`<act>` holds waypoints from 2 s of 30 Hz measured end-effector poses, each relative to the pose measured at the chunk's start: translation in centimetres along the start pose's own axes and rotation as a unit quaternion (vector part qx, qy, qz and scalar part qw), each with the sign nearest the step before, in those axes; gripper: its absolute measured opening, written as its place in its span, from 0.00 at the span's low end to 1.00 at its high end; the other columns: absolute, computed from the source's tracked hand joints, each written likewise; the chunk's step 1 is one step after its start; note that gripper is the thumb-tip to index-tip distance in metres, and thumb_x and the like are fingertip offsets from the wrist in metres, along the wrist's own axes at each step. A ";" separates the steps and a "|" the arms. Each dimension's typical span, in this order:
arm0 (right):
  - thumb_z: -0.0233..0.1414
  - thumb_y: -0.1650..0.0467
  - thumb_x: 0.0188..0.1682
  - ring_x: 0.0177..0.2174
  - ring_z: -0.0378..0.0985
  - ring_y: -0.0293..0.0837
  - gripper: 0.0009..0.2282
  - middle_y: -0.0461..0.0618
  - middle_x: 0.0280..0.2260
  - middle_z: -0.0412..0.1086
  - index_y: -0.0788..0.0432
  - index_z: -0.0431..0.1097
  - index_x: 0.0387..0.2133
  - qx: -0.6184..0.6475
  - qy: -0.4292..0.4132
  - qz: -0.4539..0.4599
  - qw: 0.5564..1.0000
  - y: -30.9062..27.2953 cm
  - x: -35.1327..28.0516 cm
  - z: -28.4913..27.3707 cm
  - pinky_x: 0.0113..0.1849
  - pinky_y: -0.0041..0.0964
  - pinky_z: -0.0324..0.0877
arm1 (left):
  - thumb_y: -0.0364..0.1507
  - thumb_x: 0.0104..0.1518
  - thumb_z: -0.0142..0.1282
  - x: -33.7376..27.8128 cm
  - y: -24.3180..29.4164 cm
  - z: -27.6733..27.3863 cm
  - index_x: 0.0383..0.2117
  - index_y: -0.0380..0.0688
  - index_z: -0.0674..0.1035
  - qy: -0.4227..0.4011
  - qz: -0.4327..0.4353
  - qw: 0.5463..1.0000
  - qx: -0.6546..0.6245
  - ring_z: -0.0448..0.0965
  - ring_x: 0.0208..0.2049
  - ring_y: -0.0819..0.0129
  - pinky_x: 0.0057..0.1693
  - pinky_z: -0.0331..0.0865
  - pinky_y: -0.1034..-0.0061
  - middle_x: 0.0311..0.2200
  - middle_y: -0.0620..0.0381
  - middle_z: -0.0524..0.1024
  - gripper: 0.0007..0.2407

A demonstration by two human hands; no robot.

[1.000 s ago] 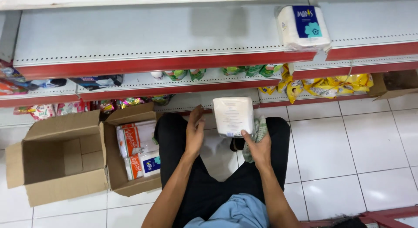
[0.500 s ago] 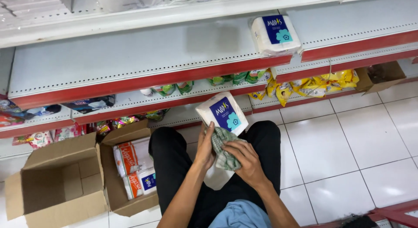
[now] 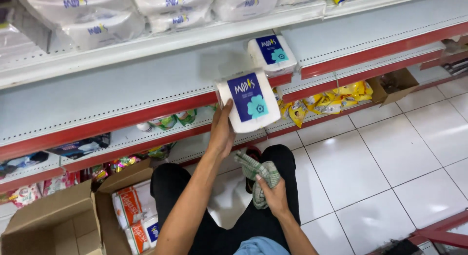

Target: Cleaning and wiping tissue and napkin packages with a cloth while organizing them into boxes and on shelves.

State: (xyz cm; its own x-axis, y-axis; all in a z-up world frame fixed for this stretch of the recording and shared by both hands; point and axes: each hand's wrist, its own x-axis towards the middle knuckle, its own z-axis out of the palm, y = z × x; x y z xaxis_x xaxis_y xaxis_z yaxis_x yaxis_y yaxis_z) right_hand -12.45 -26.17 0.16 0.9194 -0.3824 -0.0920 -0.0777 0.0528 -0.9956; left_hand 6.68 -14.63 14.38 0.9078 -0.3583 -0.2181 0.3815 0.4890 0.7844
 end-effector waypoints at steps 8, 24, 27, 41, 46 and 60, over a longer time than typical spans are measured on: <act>0.57 0.71 0.50 0.27 0.70 0.34 0.08 0.45 0.26 0.71 0.64 0.73 0.39 -0.069 -0.050 -0.032 0.996 -3.1 -0.3 0.4 0.30 0.32 0.69 | 0.42 0.63 0.50 14.7 0.6 3.6 0.63 0.27 0.61 -0.057 0.078 0.994 0.042 0.70 0.62 0.53 0.68 0.59 0.60 0.59 0.38 0.71 0.31; 0.58 0.70 0.49 0.23 0.68 0.32 0.09 0.43 0.23 0.70 0.64 0.73 0.38 -0.066 -0.078 -0.015 0.995 -2.7 0.1 0.0 0.25 0.32 0.66 | 0.48 0.56 0.57 21.8 -1.3 8.5 0.55 0.42 0.67 0.165 0.135 0.883 0.418 0.73 0.54 0.50 0.61 0.64 0.60 0.49 0.44 0.79 0.28; 0.59 0.70 0.50 0.22 0.67 0.33 0.08 0.44 0.21 0.69 0.65 0.73 0.36 -0.079 -0.075 -0.013 0.994 -2.9 0.1 -0.2 0.25 0.32 0.64 | 0.48 0.57 0.56 22.2 -1.7 8.0 0.60 0.43 0.65 0.180 0.131 0.868 0.443 0.61 0.61 0.46 0.64 0.57 0.55 0.57 0.42 0.70 0.30; 0.59 0.69 0.49 0.22 0.70 0.33 0.10 0.45 0.22 0.71 0.64 0.72 0.40 -0.091 -0.084 -0.006 0.992 -3.3 0.1 0.0 0.25 0.32 0.67 | 0.39 0.61 0.51 22.8 -1.8 7.4 0.71 0.40 0.45 0.057 0.096 0.949 0.295 0.55 0.71 0.51 0.72 0.48 0.65 0.71 0.39 0.52 0.36; 0.58 0.69 0.49 0.21 0.70 0.35 0.10 0.46 0.22 0.71 0.64 0.73 0.40 -0.098 -0.089 0.019 0.991 -3.4 0.1 0.1 0.25 0.34 0.66 | 0.39 0.61 0.50 20.5 -0.7 7.8 0.71 0.42 0.43 0.066 0.082 0.962 0.251 0.54 0.71 0.51 0.72 0.47 0.63 0.70 0.40 0.52 0.36; 0.58 0.69 0.49 0.28 0.75 0.33 0.10 0.46 0.27 0.76 0.63 0.73 0.40 -0.153 -0.103 -0.029 0.983 -3.2 0.1 1.2 0.30 0.32 0.71 | 0.33 0.74 0.42 -2.5 -2.5 -16.5 0.60 0.39 0.71 0.154 0.343 0.883 0.282 0.76 0.46 0.67 0.53 0.71 0.73 0.44 0.51 0.79 0.15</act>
State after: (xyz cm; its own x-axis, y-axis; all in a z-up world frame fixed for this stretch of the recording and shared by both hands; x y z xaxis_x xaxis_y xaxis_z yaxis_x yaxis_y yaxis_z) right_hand -11.62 -25.25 3.40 0.9816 -0.1810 -0.0607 -0.1064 -0.2549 -0.9611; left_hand 6.36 -1.87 3.43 0.9292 0.1436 0.3405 -0.3443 0.0016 0.9389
